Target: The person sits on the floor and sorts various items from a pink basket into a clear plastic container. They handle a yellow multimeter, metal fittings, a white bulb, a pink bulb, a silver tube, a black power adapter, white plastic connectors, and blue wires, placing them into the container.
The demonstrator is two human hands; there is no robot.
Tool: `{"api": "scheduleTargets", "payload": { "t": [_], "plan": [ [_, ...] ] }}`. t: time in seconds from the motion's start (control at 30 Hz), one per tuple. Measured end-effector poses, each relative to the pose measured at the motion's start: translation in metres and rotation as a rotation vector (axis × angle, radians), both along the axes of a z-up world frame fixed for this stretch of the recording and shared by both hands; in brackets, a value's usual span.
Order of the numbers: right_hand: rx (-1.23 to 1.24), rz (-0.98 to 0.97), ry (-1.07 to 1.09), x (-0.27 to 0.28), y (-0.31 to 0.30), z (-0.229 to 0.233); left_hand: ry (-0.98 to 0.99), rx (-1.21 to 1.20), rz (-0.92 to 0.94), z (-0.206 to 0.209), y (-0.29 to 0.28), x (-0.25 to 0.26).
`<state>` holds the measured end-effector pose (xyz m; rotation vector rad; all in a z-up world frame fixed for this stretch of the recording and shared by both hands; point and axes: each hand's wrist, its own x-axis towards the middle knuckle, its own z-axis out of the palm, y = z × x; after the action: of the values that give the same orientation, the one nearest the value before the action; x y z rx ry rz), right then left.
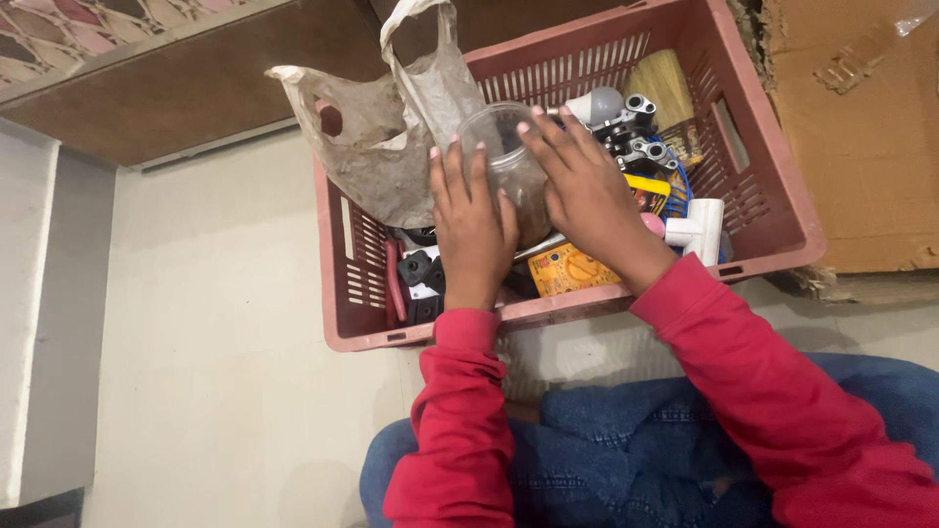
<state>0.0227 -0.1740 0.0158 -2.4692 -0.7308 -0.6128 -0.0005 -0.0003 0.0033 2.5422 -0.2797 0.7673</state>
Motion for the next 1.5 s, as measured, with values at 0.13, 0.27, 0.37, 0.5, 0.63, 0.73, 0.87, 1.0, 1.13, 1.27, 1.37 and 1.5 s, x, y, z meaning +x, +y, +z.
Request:
{"api": "scheduleTargets", "payload": {
  "t": [0.13, 0.27, 0.37, 0.5, 0.63, 0.73, 0.87, 1.0, 1.13, 1.27, 1.37, 1.5],
  "plan": [
    [0.196, 0.167, 0.057, -0.002, -0.001, 0.011, -0.015, -0.095, -0.043, 0.006, -0.001, -0.005],
    [0.281, 0.236, 0.114, -0.006, 0.001, 0.016, -0.059, -0.158, -0.107, 0.009, 0.001, -0.012],
    [0.228, 0.218, 0.057, -0.006, -0.001, 0.021, -0.081, -0.199, -0.199, 0.014, 0.006, -0.011],
    [0.166, 0.221, 0.044, -0.011, -0.001, 0.027, 0.112, -0.240, -0.156, 0.017, 0.006, -0.011],
    [0.261, 0.229, 0.045, -0.015, -0.002, 0.026, -0.055, -0.177, -0.140, 0.013, 0.006, -0.013],
    [0.330, 0.251, 0.135, -0.017, -0.007, 0.021, -0.075, -0.189, -0.114, 0.009, 0.006, -0.017],
    [0.364, 0.336, 0.207, -0.008, -0.011, 0.019, -0.067, -0.211, -0.125, 0.011, 0.005, -0.013],
    [0.359, 0.360, 0.218, -0.004, -0.012, 0.007, -0.107, -0.249, -0.143, 0.007, 0.006, -0.019],
    [0.431, 0.333, 0.349, 0.000, -0.020, 0.002, -0.132, -0.242, -0.178, 0.007, 0.001, -0.015],
    [0.485, 0.348, 0.296, -0.008, -0.013, 0.004, -0.144, -0.254, -0.197, 0.016, 0.005, -0.022],
    [0.496, 0.336, 0.271, -0.009, -0.011, 0.028, -0.144, -0.285, -0.187, 0.038, 0.000, -0.020],
    [0.480, 0.339, 0.201, -0.022, -0.015, 0.065, -0.260, -0.239, -0.197, 0.072, -0.002, -0.034]
  ]
}}
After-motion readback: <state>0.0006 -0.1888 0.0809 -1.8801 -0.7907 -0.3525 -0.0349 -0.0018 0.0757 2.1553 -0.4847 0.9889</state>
